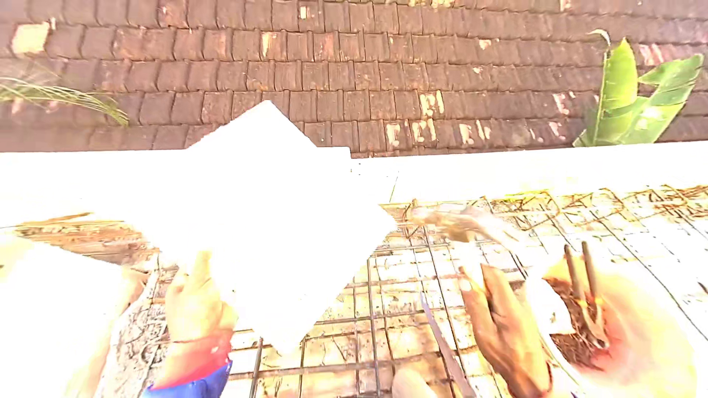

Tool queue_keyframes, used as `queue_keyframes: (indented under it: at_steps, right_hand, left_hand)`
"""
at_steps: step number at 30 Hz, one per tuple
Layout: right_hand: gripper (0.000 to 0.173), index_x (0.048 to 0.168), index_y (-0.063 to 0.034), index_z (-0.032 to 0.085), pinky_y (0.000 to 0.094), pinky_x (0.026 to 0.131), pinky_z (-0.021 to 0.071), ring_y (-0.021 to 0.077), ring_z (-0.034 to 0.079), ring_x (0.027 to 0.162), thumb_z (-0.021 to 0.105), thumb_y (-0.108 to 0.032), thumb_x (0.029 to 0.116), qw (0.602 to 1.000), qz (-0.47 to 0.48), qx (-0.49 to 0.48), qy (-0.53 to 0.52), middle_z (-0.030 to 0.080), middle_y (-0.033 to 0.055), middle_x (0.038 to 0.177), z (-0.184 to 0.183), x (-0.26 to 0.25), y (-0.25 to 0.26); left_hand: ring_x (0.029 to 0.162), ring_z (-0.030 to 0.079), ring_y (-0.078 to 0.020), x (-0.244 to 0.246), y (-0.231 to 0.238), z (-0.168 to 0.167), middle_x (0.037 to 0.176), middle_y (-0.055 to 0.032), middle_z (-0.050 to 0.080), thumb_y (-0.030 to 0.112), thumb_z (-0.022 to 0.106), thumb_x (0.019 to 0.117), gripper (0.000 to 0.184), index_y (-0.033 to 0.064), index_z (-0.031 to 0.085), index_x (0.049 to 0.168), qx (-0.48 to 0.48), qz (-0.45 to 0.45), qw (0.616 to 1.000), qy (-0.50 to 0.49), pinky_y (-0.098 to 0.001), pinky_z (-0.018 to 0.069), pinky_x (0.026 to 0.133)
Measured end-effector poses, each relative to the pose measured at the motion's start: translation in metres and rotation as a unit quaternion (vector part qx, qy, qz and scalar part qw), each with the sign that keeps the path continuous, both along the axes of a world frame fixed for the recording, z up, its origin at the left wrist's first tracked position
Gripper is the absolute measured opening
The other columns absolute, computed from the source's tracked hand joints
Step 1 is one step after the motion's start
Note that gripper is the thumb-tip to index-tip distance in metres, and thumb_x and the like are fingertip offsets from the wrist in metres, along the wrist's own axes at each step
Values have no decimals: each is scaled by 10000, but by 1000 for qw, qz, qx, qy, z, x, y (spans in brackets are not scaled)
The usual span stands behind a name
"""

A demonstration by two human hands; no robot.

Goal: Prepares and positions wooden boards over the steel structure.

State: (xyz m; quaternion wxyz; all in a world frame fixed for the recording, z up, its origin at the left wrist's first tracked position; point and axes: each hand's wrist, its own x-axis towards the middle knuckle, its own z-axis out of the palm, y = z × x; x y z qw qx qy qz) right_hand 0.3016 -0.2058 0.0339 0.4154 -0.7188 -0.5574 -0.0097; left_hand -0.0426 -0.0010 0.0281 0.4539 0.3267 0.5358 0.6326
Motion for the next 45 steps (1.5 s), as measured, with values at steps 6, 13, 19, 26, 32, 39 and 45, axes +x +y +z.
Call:
queue_keyframes:
  at_steps: [6,13,19,26,32,39,45]
  right_hand:
    - [338,1286,-175,603,246,555,536,46,605,630,473,-411,1083,992,39,118,-16,631,-8,783,31,-7,-8]
    - [395,1254,-152,714,387,441,532,187,651,536,485,-406,1055,985,22,-40,-164,707,43,768,-13,-5,29]
    - [348,1272,-153,592,266,562,557,66,627,634,479,-423,1082,991,66,115,-18,640,10,781,38,-14,-2]
    - [362,1239,-152,705,365,451,520,179,641,555,502,-390,1058,980,41,1,-193,688,42,766,21,-10,24]
    - [351,1253,-166,584,277,569,550,76,618,639,428,-437,1092,990,54,120,-46,624,4,780,39,-14,0]
    - [401,1258,-135,714,393,432,523,202,654,539,494,-401,1054,982,1,-16,-186,706,53,761,12,-11,25]
    - [327,1174,-127,579,281,566,543,94,597,607,424,-405,1099,982,58,178,-35,594,25,757,52,-18,14]
  left_hand:
    - [916,710,-90,2,5,3,1015,-2,712,302,533,1076,287,72,575,1243,30,16,999,-1,-334,624,818]
    - [913,701,-76,14,-6,19,1001,-1,701,231,516,1081,252,45,571,1242,49,-1,999,13,-308,618,817]
    - [917,721,-121,-6,7,17,1006,-31,725,285,514,1083,261,73,604,1207,86,-5,996,-32,-357,632,820]
    - [927,715,-98,12,-5,26,1018,-13,720,234,500,1087,244,64,584,1240,75,-24,997,-19,-333,627,833]
    - [932,710,-105,5,-1,22,1028,-22,713,268,513,1084,260,70,599,1229,51,6,998,-22,-347,622,832]
    - [889,705,-77,18,-5,42,980,3,709,214,524,1079,217,60,594,1214,79,-13,997,-1,-299,620,794]
    - [902,720,-95,3,2,32,992,-9,725,249,496,1091,244,65,598,1213,82,-16,996,-40,-329,633,804]
